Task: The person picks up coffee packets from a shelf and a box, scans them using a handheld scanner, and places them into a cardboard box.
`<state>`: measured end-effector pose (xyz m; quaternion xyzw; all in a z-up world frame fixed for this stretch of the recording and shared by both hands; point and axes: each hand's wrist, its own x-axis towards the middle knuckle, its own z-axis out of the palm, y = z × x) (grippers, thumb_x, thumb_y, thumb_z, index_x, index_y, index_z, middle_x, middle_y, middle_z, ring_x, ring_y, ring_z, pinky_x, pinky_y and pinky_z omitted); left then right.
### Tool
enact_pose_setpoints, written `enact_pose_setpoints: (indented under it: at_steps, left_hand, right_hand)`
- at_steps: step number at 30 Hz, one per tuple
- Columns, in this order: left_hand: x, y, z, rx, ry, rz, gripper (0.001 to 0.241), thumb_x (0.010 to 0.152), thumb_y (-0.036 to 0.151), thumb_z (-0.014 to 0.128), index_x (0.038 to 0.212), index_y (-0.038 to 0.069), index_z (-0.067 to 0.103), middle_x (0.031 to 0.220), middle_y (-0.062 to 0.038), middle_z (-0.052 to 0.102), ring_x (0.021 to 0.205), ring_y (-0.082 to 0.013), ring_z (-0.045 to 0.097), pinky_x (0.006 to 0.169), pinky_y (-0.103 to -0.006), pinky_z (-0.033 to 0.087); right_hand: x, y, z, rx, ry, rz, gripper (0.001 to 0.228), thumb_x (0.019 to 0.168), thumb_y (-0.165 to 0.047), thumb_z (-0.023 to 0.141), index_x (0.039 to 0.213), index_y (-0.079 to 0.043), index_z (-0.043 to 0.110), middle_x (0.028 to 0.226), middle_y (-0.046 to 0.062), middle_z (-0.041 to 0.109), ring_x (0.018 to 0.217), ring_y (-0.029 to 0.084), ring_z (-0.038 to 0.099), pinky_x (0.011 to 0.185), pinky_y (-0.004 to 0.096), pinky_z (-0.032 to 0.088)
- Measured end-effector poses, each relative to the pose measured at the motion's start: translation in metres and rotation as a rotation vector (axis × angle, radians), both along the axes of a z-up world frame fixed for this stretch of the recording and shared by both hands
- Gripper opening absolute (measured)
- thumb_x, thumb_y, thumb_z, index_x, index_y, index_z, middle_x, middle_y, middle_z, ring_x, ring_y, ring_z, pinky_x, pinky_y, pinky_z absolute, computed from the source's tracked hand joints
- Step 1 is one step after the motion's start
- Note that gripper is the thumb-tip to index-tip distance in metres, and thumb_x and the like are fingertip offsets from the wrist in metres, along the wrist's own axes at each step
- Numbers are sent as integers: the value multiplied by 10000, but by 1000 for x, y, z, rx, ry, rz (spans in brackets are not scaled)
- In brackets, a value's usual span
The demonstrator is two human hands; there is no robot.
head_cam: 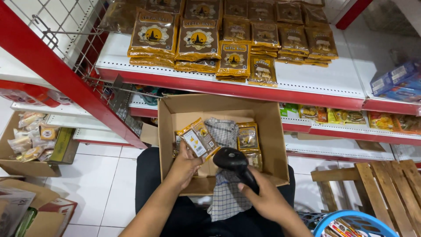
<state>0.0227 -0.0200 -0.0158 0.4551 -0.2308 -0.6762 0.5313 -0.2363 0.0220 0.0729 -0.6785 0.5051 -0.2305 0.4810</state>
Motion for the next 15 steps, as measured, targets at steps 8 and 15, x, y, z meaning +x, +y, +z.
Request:
enact_pose_setpoints:
  at_steps: [8,15]
  left_hand:
    - [-6,5,-7,-126,-28,-24,868,766,-185,566,1524,148,307,1379,-74,591,1196,-192,563,871,-306,442]
    - [-9,5,-13,-135,-68,-51,720,797,-147,630,1430,88,380,1348,-91,623,1297,-208,579,1069,-336,456]
  right_hand:
    - [24,7,1,151,69,-32,369,910,-191,687,1234,-54,576,853,119,607,794,180,543,744,331,495]
    - [18,5,-11,73,-9,-28,398,915,-209,687,1257,-42,568,873,66,627,811,145,551,747,305,504]
